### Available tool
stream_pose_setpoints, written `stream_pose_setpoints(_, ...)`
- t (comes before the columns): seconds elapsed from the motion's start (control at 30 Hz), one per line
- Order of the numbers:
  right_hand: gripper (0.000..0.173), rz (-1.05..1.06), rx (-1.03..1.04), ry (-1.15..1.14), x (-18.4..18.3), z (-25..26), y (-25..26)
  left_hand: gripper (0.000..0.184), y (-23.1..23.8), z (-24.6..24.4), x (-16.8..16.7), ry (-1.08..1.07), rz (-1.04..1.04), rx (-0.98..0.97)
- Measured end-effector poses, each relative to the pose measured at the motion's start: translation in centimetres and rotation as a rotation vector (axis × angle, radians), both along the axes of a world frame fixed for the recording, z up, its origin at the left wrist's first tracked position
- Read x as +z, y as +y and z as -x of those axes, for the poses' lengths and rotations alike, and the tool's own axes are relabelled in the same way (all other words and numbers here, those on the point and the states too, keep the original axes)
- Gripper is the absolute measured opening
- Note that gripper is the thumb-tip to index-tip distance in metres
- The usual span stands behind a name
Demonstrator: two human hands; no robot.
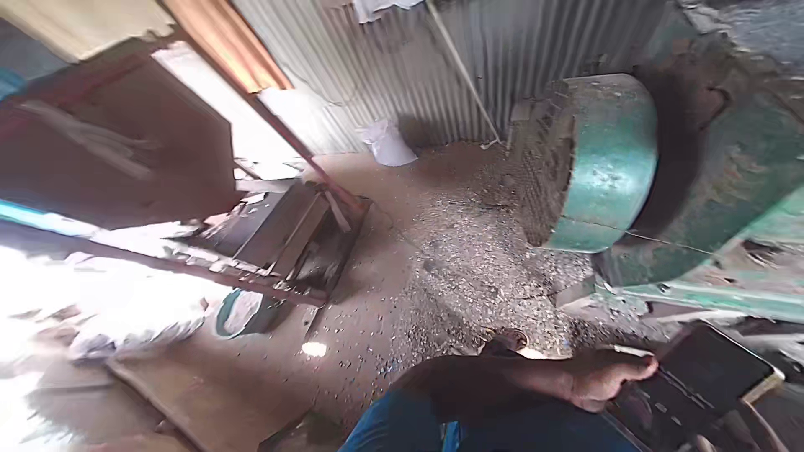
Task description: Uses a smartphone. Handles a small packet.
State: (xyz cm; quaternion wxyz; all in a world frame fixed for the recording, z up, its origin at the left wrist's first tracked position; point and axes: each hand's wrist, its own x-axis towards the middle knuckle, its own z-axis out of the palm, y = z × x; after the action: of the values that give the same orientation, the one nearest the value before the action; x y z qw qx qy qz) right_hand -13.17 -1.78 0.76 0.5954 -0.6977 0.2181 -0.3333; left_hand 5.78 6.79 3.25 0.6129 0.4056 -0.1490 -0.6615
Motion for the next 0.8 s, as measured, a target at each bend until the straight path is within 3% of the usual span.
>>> stream_pose_setpoints(0.1,0.08,0.028,-0.087,0.081,2.2,-1.0,1.1,0.043,0.2,-0.2,0.3,0.03,0.034,-0.028)
stream_pose_setpoints(0.4,0.071,0.142,-0.347,0.151,1.3,1.8,2.4,0.054,-1.6,0.6,-0.6,0.141,-0.025,-0.355)
stream_pose_setpoints(0.8,0.07,-0.028,-0.576,0.028,0.0,5.9,5.7,0.055,-4.3,3.9,-1.3,0.18,-0.128,-0.628)
